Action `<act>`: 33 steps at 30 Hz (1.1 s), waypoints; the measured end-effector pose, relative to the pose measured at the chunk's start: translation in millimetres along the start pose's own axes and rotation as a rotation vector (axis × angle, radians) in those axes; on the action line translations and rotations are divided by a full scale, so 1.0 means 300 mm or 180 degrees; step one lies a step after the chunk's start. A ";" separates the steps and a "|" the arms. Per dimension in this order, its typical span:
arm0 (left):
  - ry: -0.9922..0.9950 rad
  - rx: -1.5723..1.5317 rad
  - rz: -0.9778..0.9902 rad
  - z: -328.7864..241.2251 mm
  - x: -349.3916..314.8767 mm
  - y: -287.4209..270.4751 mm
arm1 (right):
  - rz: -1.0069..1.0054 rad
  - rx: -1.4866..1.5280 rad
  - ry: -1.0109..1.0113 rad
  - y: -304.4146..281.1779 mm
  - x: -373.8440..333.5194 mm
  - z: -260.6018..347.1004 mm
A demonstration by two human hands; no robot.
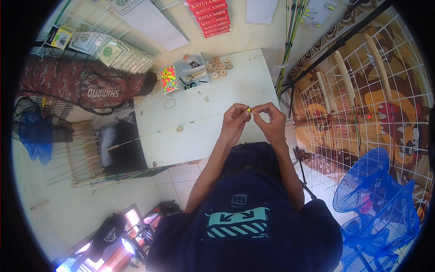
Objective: Assemble a fishing rod and rig it with a float and line.
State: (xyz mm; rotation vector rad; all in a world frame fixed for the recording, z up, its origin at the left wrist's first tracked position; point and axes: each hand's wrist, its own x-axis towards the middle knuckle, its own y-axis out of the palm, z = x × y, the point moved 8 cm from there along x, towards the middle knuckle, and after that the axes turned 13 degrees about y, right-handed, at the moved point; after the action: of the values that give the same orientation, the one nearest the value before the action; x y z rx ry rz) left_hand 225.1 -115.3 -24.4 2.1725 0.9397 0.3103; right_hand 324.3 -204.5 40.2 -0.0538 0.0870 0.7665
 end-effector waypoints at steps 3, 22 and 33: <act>0.0013 0.0032 0.0016 0.001 -0.002 0.003 | -0.0042 -0.0079 -0.0031 -0.001 -0.011 0.013; 0.0171 -0.0126 -0.0038 -0.015 0.008 -0.023 | 0.0043 -0.0114 0.0110 0.031 -0.013 0.033; 0.0161 -0.0042 -0.0079 -0.015 0.006 -0.026 | -0.0101 -0.0155 -0.0015 0.022 -0.010 0.026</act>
State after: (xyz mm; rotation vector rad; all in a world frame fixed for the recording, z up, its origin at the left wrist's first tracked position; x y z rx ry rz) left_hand 220.1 -108.2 -26.9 2.1482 0.9890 0.3601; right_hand 317.8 -201.2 48.1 -0.0995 0.0628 0.7370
